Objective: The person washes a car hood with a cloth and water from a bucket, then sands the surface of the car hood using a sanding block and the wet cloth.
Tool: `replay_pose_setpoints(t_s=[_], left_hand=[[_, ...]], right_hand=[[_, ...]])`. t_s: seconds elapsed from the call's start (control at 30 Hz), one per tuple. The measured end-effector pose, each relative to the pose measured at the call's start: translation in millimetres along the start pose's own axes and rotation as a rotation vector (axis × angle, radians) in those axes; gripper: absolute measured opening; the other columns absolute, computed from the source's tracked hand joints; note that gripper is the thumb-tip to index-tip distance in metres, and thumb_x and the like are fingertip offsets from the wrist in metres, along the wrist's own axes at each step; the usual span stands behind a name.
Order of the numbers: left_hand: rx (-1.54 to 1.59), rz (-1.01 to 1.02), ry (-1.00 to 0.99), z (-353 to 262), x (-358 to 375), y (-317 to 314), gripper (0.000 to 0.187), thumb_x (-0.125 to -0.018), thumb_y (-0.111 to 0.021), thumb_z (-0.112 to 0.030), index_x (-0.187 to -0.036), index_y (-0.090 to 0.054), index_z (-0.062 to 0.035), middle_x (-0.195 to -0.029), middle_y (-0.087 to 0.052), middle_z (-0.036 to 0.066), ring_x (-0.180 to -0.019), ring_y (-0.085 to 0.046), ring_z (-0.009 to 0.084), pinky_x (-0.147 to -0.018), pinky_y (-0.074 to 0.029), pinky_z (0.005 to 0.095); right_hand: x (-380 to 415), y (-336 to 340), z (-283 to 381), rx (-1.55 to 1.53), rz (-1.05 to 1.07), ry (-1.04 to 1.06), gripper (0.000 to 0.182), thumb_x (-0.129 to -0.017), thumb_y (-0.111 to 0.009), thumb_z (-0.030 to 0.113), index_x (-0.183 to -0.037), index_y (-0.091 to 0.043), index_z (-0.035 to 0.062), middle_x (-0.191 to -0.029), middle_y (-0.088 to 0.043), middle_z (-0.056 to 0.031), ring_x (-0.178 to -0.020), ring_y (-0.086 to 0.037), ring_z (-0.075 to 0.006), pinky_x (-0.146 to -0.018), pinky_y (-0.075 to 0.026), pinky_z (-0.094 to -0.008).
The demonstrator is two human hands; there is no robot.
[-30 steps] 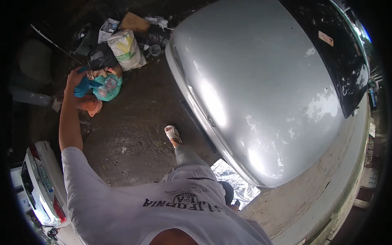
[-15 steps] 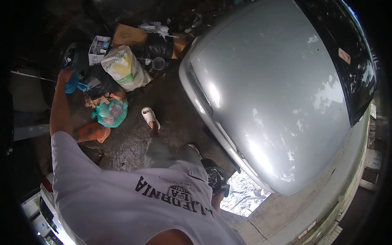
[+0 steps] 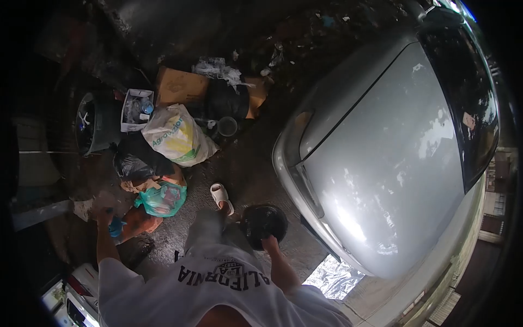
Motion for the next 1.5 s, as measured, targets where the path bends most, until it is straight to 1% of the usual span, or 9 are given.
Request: replay_pose_setpoints(t_s=[0.1, 0.17, 0.27, 0.47, 0.53, 0.73, 0.97, 1.27, 1.5], left_hand=[[-0.224, 0.118, -0.075, 28, -19, -78, 0.059, -0.080, -0.068, -0.045, -0.128, -0.063, -0.0096, -0.126, -0.062, 0.023, -0.120, -0.057, 0.0418, -0.101, -0.047, 0.0481], [0.028, 0.256, 0.075, -31, 3, -50, 0.060, -0.081, -0.069, -0.045, -0.129, -0.062, -0.0096, -0.127, -0.062, 0.024, -0.120, -0.058, 0.0402, -0.100, -0.047, 0.0471], [0.305, 0.175, -0.094, -122, 5, -21, 0.058, -0.082, -0.070, -0.044, -0.129, -0.063, -0.0116, -0.121, -0.065, 0.023, -0.114, -0.061, 0.0391, -0.096, -0.048, 0.0461], [0.369, 0.139, -0.220, -249, -14, 44, 0.059, -0.087, -0.066, -0.046, -0.134, -0.058, -0.0123, -0.125, -0.062, 0.023, -0.119, -0.058, 0.0403, -0.100, -0.046, 0.0447], [0.343, 0.083, -0.303, -263, -31, 51, 0.060, -0.087, -0.066, -0.047, -0.134, -0.057, -0.0106, -0.127, -0.062, 0.023, -0.120, -0.058, 0.0397, -0.100, -0.046, 0.0450], [0.514, 0.159, -0.078, -302, 14, 94, 0.050, -0.090, -0.064, -0.043, -0.127, -0.061, -0.0088, -0.124, -0.064, 0.021, -0.116, -0.060, 0.0390, -0.097, -0.047, 0.0463], [0.251, 0.269, 0.033, -404, 42, 126, 0.051, -0.088, -0.065, -0.046, -0.120, -0.066, -0.0067, -0.121, -0.065, 0.022, -0.115, -0.060, 0.0402, -0.097, -0.046, 0.0474], [0.207, 0.224, -0.165, -531, -90, 205, 0.056, -0.085, -0.068, -0.048, -0.121, -0.066, -0.0059, -0.122, -0.065, 0.022, -0.116, -0.059, 0.0406, -0.097, -0.045, 0.0474], [0.466, 0.073, -0.175, -830, -190, 344, 0.046, -0.085, -0.074, -0.031, -0.123, -0.065, -0.0064, -0.117, -0.068, 0.017, -0.112, -0.062, 0.0360, -0.098, -0.046, 0.0433]], right_hand=[[-42, 28, 93, 0.183, 0.134, 0.132, 0.040, -0.095, -0.052, 0.043, -0.110, -0.070, 0.0106, -0.102, -0.068, -0.0259, -0.103, -0.064, -0.0439, -0.088, -0.050, -0.0529], [-67, 46, 145, 0.214, 0.116, 0.324, 0.041, -0.097, -0.049, 0.043, -0.107, -0.070, 0.0093, -0.097, -0.069, -0.0254, -0.099, -0.065, -0.0438, -0.087, -0.051, -0.0531], [-119, 71, 214, 0.224, -0.075, 0.692, 0.044, -0.099, -0.046, 0.045, -0.104, -0.070, 0.0086, -0.089, -0.070, -0.0242, -0.089, -0.068, -0.0420, -0.081, -0.054, -0.0519], [-205, 167, 337, 0.025, -0.217, 0.711, 0.052, -0.100, -0.045, 0.047, -0.092, -0.072, 0.0028, -0.095, -0.071, -0.0230, -0.091, -0.067, -0.0407, -0.077, -0.055, -0.0493], [-203, 212, 379, -0.304, -0.117, 0.403, 0.056, -0.099, -0.046, 0.050, -0.097, -0.070, -0.0014, -0.097, -0.070, -0.0254, -0.096, -0.065, -0.0437, -0.083, -0.053, -0.0514], [-272, 327, 477, -0.402, -0.115, 0.352, 0.058, -0.099, -0.045, 0.050, -0.114, -0.063, -0.0033, -0.107, -0.066, -0.0316, -0.106, -0.061, -0.0479, -0.092, -0.049, -0.0533], [-337, 486, 503, -0.541, -0.054, 0.274, 0.054, -0.099, -0.044, 0.047, -0.112, -0.063, -0.0017, -0.109, -0.066, -0.0300, -0.106, -0.062, -0.0469, -0.093, -0.050, -0.0520], [-418, 711, 503, -0.528, -0.312, 0.170, 0.051, -0.098, -0.044, 0.044, -0.109, -0.065, -0.0011, -0.106, -0.066, -0.0317, -0.105, -0.062, -0.0487, -0.095, -0.048, -0.0527], [-532, 875, 440, -0.649, -0.340, -0.009, 0.063, -0.097, -0.047, 0.052, -0.124, -0.059, -0.0043, -0.114, -0.062, -0.0346, -0.115, -0.056, -0.0476, -0.098, -0.047, -0.0480]])
Point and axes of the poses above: each hand's wrist, its own x-axis away from the middle knuckle, its own y-axis out of the back of the hand, z = x × y, the point moved 4 cm from there along -x, towards the middle knuckle
